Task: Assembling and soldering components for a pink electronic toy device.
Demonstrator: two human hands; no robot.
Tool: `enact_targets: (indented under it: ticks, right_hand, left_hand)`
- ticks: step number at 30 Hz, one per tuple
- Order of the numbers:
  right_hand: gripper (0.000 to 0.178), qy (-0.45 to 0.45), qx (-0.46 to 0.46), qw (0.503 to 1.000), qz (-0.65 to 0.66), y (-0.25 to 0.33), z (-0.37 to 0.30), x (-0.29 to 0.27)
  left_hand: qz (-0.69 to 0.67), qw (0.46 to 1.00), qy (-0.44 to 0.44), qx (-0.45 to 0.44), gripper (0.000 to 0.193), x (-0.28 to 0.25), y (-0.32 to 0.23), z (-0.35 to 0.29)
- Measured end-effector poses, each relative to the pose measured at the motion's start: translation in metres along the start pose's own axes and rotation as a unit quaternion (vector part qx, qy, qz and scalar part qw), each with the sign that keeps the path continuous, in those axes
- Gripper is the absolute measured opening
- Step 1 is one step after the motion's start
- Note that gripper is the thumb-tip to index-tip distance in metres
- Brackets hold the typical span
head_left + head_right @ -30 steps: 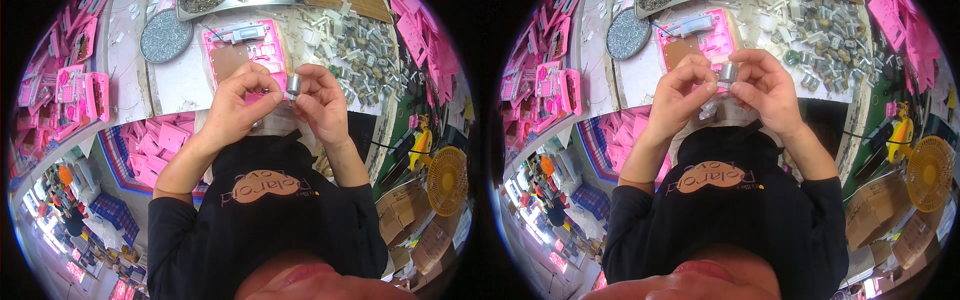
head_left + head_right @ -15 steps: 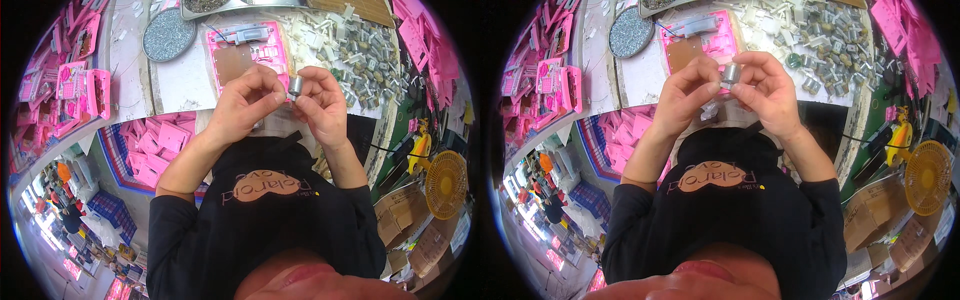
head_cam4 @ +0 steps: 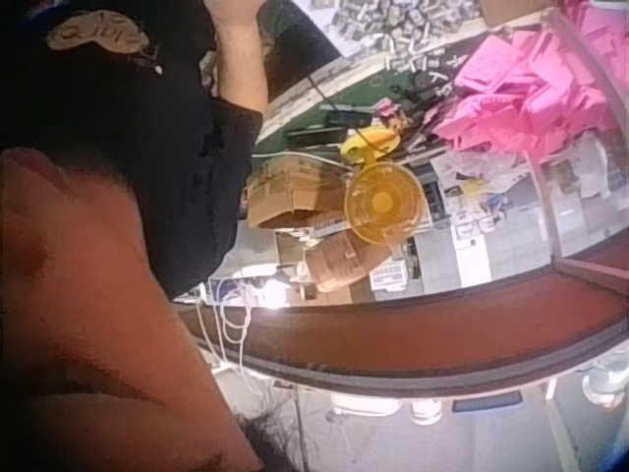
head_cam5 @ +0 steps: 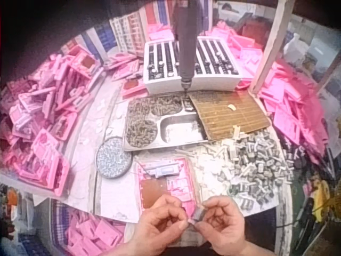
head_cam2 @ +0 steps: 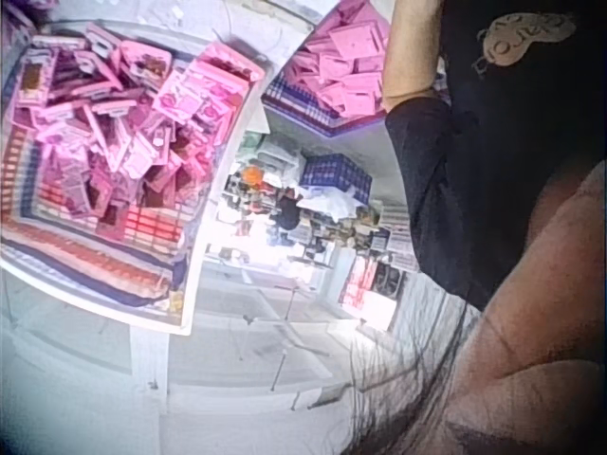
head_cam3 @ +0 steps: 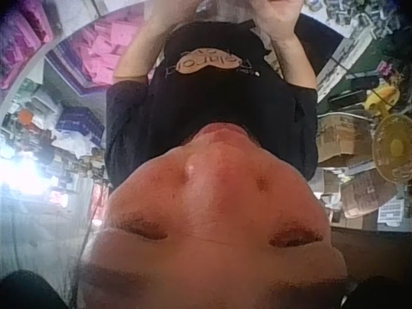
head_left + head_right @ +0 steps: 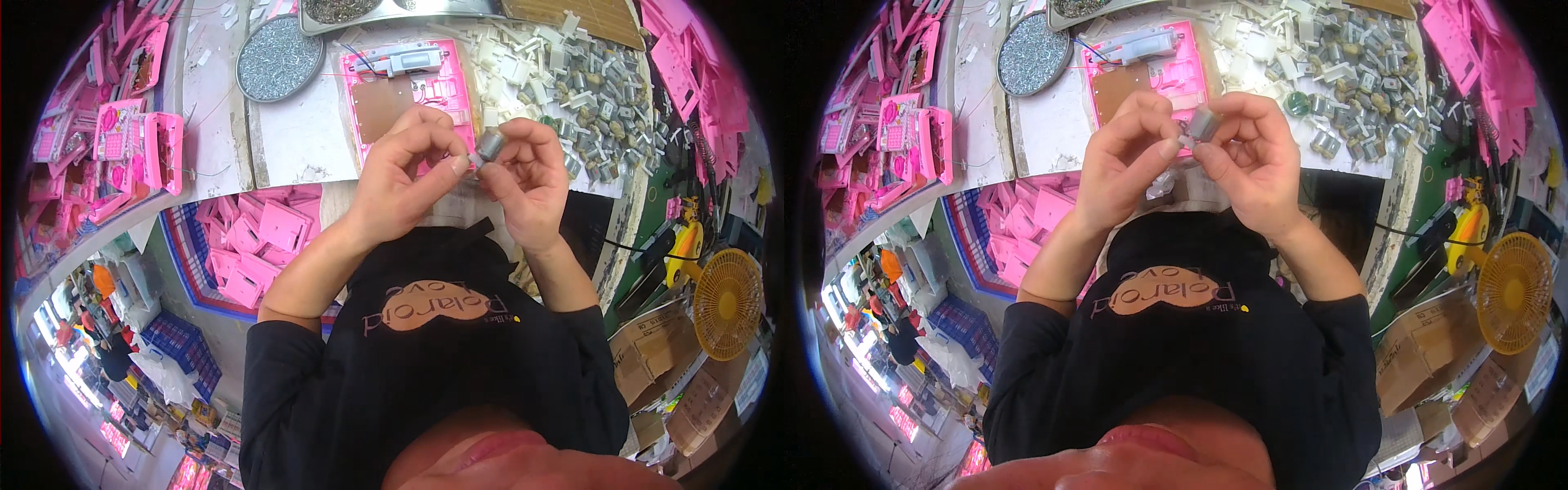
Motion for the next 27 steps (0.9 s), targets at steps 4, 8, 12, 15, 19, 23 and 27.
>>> enact_targets:
  ticks: [4, 8, 12, 15, 19, 23, 27]
  right_hand:
    - [0.050, 0.004, -0.048, 0.998, -0.035, -0.002, -0.003, 0.001]
    - [0.051, 0.027, -0.060, 0.998, -0.010, -0.006, -0.003, 0.004]
    - [0.051, 0.047, -0.083, 0.995, 0.001, -0.007, 0.000, 0.003]
    - [0.051, 0.046, -0.109, 0.993, -0.011, -0.008, 0.001, 0.001]
    - [0.050, 0.045, -0.131, 0.990, -0.016, -0.006, 0.000, -0.001]
    - [0.053, 0.067, -0.204, 0.974, -0.067, -0.002, -0.001, 0.000]
    - [0.057, 0.118, -0.336, 0.921, -0.158, -0.001, 0.009, -0.003]
  left_hand:
    - [0.101, 0.988, -0.020, 0.113, 0.012, 0.002, -0.010, 0.003]
    - [0.075, 0.993, -0.024, 0.085, 0.012, 0.001, -0.004, 0.004]
    - [0.080, 0.991, -0.023, 0.106, 0.013, -0.001, -0.006, 0.003]
    - [0.080, 0.988, -0.023, 0.127, 0.014, -0.003, -0.007, 0.003]
    - [0.039, 0.997, -0.030, 0.062, 0.017, -0.004, -0.006, 0.000]
    - [0.032, 0.997, -0.030, 0.065, 0.017, 0.002, -0.009, -0.001]
    - [0.085, 0.987, -0.029, 0.133, 0.017, -0.001, -0.013, -0.003]
Point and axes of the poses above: each hand's wrist, its own z-axis towards the middle knuckle, its own x-axis out of the palm, y = z × x, the point moved 4 cm from there along z, towards the middle knuckle, and after that the axes turned 10 degrees about -y, right-handed, at the moved point
